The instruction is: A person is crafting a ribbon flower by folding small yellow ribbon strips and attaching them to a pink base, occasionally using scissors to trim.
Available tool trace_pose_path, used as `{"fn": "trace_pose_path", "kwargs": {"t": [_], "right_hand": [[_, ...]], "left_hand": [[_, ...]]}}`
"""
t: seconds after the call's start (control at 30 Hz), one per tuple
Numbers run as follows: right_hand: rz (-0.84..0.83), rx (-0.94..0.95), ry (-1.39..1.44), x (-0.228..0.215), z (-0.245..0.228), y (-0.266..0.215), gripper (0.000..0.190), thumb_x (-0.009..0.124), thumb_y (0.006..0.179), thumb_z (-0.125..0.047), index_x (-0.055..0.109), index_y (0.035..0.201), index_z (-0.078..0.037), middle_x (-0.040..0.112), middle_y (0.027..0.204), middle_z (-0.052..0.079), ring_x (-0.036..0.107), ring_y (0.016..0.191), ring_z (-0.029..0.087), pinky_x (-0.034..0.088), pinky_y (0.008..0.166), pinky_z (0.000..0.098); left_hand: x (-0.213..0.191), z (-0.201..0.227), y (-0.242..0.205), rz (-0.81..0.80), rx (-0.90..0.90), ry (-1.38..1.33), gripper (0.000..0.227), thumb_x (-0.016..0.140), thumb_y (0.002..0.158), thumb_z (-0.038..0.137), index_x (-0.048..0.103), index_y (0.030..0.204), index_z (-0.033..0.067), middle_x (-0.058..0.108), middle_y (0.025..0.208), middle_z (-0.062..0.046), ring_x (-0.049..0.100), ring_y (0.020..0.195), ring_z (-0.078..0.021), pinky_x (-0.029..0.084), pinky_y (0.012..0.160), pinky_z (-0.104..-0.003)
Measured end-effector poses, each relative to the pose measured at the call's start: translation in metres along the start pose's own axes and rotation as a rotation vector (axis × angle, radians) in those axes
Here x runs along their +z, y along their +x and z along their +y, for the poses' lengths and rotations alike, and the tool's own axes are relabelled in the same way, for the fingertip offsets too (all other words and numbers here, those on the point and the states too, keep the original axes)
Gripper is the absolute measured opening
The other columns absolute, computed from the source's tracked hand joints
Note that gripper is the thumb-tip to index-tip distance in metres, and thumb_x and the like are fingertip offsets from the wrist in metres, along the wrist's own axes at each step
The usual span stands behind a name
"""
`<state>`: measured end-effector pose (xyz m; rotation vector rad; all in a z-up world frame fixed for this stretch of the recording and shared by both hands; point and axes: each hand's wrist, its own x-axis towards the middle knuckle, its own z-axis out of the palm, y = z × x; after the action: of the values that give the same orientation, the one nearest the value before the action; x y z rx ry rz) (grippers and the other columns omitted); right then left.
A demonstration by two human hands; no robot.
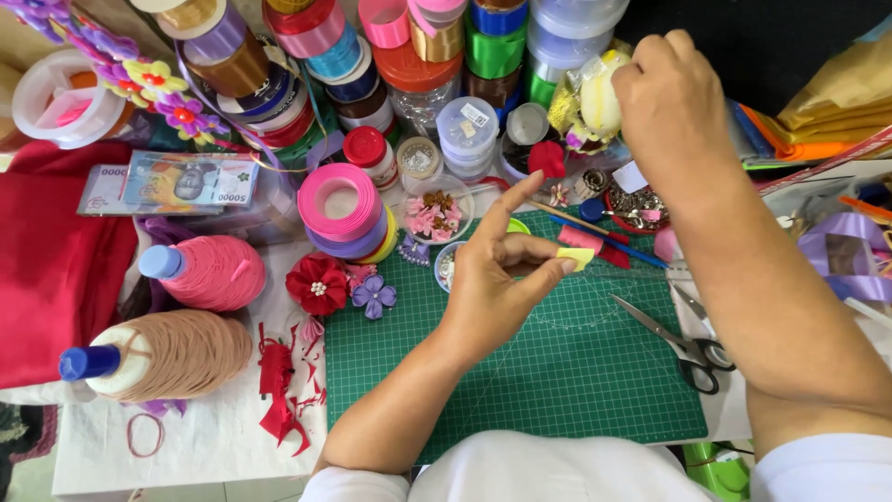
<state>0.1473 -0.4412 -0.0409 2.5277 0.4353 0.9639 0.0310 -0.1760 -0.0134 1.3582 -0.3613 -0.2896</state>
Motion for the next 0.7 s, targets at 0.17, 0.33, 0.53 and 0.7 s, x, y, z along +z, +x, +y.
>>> {"fn": "trace_pose_path", "kwargs": {"t": [0.17,0.33,0.53,0.7], "right_hand": [[-0.089,-0.038,-0.145,0.004,0.003,0.006,0.008,0.07,0.09,-0.014,0.066,0.087,-0.008,0.057,0.089,0.003,0.058,0.09,0.023,0.051,0.063,0.031],[-0.198,-0.048,-0.183,0.003,0.005,0.007,0.011,0.072,0.073,-0.007,0.068,0.083,-0.006,0.062,0.096,0.005,0.06,0.102,0.026,0.055,0.072,0.0314],[-0.238,0.056,-0.05,-0.016,0.009,0.002,0.018,0.056,0.102,-0.005,0.065,0.089,0.003,0.06,0.097,0.01,0.056,0.096,0.031,0.045,0.07,0.0418],[0.087,0.176,0.52,-0.091,0.002,-0.006,0.022,0.078,0.103,0.008,0.087,0.121,0.001,0.066,0.104,0.013,0.059,0.099,0.032,0.044,0.081,0.0423]], "left_hand": [[0.004,-0.005,-0.002,-0.033,-0.004,-0.019,0.078,0.074,0.091,0.005,0.036,0.16,0.0119,0.076,0.09,-0.006,0.059,0.076,-0.0018,0.055,0.072,-0.019],[-0.004,-0.007,0.003,0.001,0.034,-0.116,0.082,0.074,0.092,0.005,0.03,0.162,0.011,0.073,0.085,-0.008,0.058,0.067,-0.0058,0.049,0.063,-0.021],[-0.021,-0.02,0.018,0.138,0.058,-0.333,0.085,0.077,0.087,0.005,0.03,0.159,0.0041,0.072,0.078,-0.004,0.068,0.073,-0.0093,0.057,0.076,-0.024],[-0.026,-0.018,0.02,0.172,0.06,-0.355,0.083,0.076,0.088,0.006,0.031,0.158,0.0033,0.072,0.076,0.001,0.064,0.073,-0.0052,0.054,0.078,-0.023]]}}
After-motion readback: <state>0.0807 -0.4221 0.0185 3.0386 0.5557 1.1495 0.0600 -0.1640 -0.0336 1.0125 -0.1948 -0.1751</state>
